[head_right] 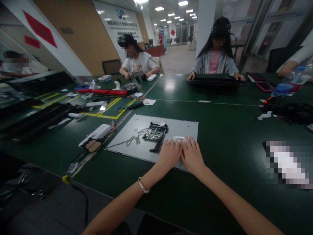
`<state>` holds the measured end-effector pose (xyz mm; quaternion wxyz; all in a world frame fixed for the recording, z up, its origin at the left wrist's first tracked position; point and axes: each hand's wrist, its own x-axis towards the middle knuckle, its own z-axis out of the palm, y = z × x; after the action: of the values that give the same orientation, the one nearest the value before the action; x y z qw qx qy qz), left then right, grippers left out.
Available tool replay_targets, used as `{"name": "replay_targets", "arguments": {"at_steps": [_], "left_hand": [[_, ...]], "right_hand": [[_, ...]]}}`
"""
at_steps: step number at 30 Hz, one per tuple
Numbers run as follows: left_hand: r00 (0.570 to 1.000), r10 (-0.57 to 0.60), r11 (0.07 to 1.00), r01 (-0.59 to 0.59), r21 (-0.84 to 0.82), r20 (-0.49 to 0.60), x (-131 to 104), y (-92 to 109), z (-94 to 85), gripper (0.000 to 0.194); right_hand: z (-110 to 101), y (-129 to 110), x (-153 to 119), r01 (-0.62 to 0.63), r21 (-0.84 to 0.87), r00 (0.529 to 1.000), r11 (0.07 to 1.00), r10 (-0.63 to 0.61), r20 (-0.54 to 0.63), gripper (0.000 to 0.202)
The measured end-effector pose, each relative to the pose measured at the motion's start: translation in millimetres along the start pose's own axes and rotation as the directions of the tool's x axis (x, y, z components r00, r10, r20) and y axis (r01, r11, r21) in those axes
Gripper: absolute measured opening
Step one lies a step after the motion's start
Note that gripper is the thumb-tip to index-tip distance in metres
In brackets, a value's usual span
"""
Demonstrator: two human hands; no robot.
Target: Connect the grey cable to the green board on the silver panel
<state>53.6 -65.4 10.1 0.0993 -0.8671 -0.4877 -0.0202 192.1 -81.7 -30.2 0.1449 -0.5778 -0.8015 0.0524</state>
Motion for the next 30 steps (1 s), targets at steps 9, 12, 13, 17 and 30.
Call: {"name": "replay_targets", "arguments": {"at_steps": [9, 12, 13, 17, 30], "left_hand": [[0.997, -0.074, 0.996, 0.074, -0.050, 0.013, -6.5, -23.2, 3.2, 0.029], [0.996, -0.087, 0.994, 0.088, -0.071, 0.005, -7.1, -30.4, 7.7, 0.033], [0.996, -0.084, 0.993, 0.084, -0.080, 0.000, -7.4, -34.0, 8.8, 0.034], [0.996, -0.089, 0.985, 0.084, -0.152, -0.026, -8.5, -56.5, 7.3, 0.038], [0.924, -0.370, 0.928, 0.365, -0.067, -0.094, 0.0, -130.8, 49.8, 0.047]], "right_hand": [[8.1, -21.9, 17.3, -0.040, -0.009, 0.999, 0.999, 0.040, -0.002, 0.053], [9.6, -28.4, 23.7, -0.046, 0.011, 0.999, 0.999, 0.046, 0.019, 0.053], [9.6, -30.2, 25.7, -0.045, 0.018, 0.999, 0.999, 0.044, 0.025, 0.054], [8.0, -34.7, 30.9, -0.034, 0.044, 0.999, 0.998, 0.032, 0.034, 0.055], [0.5, -33.8, 29.0, -0.047, 0.092, 0.997, 0.995, 0.041, 0.064, 0.058]]}}
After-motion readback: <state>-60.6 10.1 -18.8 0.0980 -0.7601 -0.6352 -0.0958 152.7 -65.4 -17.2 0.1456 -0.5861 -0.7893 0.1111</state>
